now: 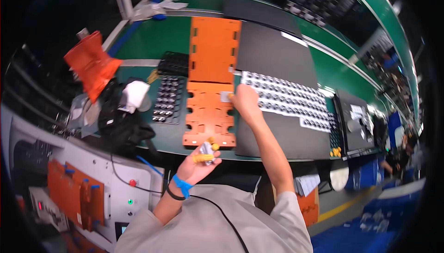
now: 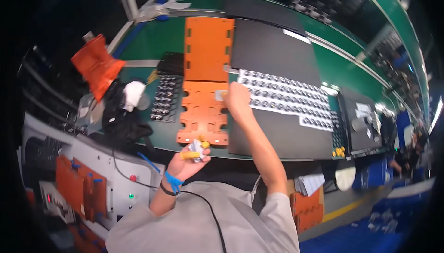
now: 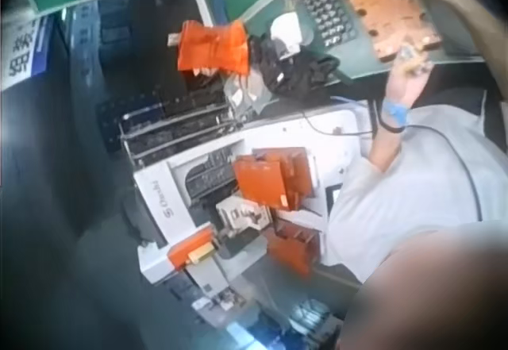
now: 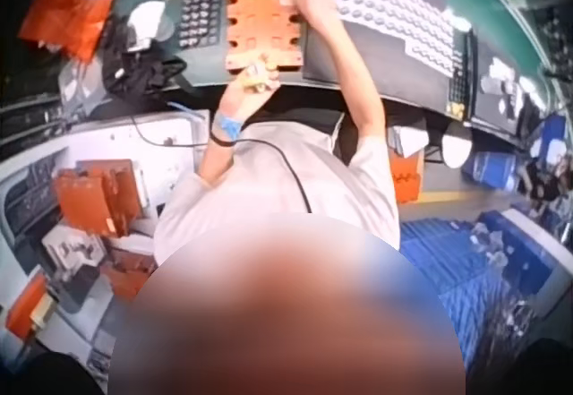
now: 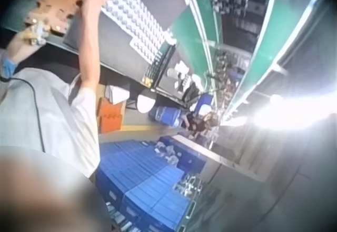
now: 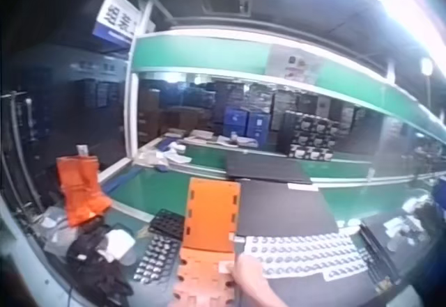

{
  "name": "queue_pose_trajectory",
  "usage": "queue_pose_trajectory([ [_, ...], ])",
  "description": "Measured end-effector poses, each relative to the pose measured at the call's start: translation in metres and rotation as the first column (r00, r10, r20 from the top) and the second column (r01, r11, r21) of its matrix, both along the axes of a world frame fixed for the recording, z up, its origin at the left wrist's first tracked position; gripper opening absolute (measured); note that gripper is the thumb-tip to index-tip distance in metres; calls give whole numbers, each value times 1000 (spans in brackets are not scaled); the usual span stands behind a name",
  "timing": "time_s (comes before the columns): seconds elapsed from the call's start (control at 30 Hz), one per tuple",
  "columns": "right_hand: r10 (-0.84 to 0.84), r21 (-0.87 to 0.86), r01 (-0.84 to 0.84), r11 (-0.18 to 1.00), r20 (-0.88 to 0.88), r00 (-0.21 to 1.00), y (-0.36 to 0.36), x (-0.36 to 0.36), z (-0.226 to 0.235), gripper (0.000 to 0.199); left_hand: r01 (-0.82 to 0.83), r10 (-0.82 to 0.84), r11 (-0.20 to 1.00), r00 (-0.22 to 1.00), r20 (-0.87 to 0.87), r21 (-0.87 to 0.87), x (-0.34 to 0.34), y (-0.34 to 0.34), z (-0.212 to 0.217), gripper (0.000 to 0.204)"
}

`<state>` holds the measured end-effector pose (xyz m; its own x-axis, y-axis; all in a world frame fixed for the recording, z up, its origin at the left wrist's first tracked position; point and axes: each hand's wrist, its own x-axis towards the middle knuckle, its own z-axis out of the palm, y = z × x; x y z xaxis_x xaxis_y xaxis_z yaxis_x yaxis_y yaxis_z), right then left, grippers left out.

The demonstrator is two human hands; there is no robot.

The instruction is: Assembling small electronic components onto base plates and loading them into an automated fixture for processing.

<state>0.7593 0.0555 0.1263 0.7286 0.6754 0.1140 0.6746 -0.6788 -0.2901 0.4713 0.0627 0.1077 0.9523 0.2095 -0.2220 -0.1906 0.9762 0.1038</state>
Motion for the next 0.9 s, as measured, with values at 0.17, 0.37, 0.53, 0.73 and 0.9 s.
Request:
queue_pose_trajectory([
  [0.17, 154, 264, -202, 943, 192, 969, 35, -79, 47, 23, -14, 24, 997, 991, 135, -75, -22, 15, -16, 44],
  [0.37, 642, 209, -658, 724, 145, 753, 87, -125, -2, 26, -137, 172, 951, 979, -105, 277, -51, 23, -11, 44],
  [0.53, 617, 123, -628, 768, 121, 778, 103, -146, -28, 26, -196, 267, 891, 956, -123, 410, -73, 28, -24, 50],
  [0.73, 531, 136, -572, 809, 252, 809, 110, -155, -30, 28, -113, 347, 708, 915, -204, 697, -74, 30, -19, 46],
  [0.9, 476, 182, -522, 833, 246, 844, 101, -153, -20, 25, -62, 341, 567, 925, -166, 821, -64, 43, -16, 49],
])
